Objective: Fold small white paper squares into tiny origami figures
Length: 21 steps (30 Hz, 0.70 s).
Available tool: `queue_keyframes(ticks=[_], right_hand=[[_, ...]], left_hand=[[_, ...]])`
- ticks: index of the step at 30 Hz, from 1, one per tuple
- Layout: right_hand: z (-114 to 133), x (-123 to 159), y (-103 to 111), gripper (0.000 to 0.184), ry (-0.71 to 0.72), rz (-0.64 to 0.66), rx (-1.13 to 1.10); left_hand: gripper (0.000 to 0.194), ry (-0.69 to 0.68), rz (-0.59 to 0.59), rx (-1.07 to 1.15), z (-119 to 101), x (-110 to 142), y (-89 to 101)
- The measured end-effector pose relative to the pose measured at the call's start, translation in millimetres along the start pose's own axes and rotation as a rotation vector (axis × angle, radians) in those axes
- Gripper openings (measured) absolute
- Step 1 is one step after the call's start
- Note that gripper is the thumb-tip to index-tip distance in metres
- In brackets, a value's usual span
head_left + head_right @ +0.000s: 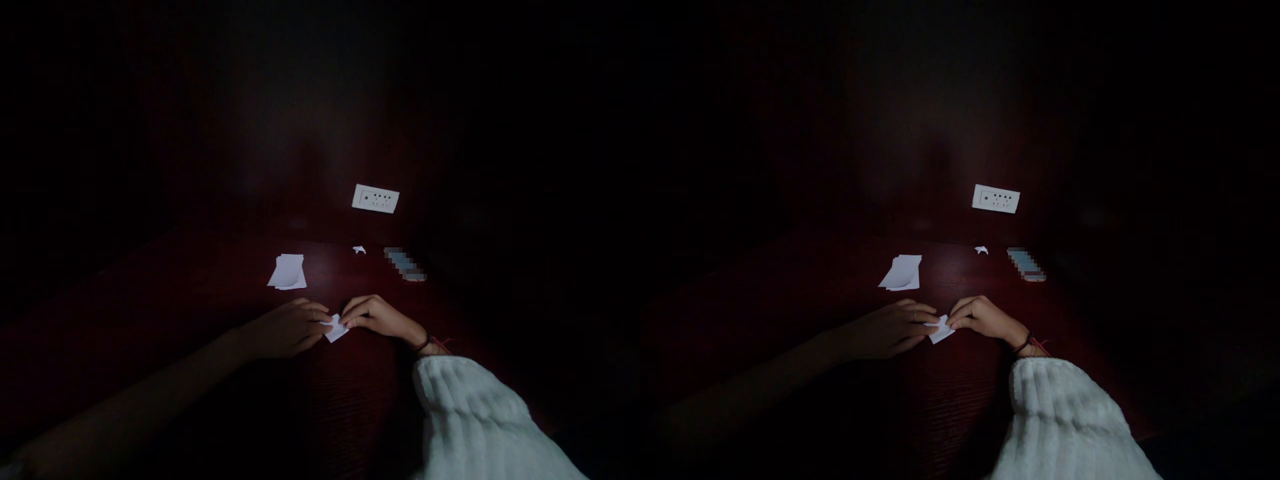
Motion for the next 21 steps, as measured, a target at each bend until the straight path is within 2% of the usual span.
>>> queue_keyframes(ticks=[8,15,21], right_hand=[[3.3,-2.1,0.8,0.024,-0.021,-0.054,0.031],[6.7,-6.2,2.3,0.024,-0.116,-0.184,0.161],[0.5,-8.6,-0.7,0.023,-0.164,-0.218,0.201]], left_hand=[[0.028,0.015,-0.025,0.030,1.7,4.1,0.3],[0.032,0.032,0.030,0.010,-0.1,0.8,1.9],[0.034,0.032,0.024,0.032,2.1,2.5,-3.0]])
Point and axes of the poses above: each hand's wrist, its own x-axis away from the middle knuckle, its own y-axis out of the back of the hand, z = x × y, the point moved 4 cm from there along -x, towards the middle knuckle, and after that the axes turned 10 degrees about z, right-handed, at the moved point
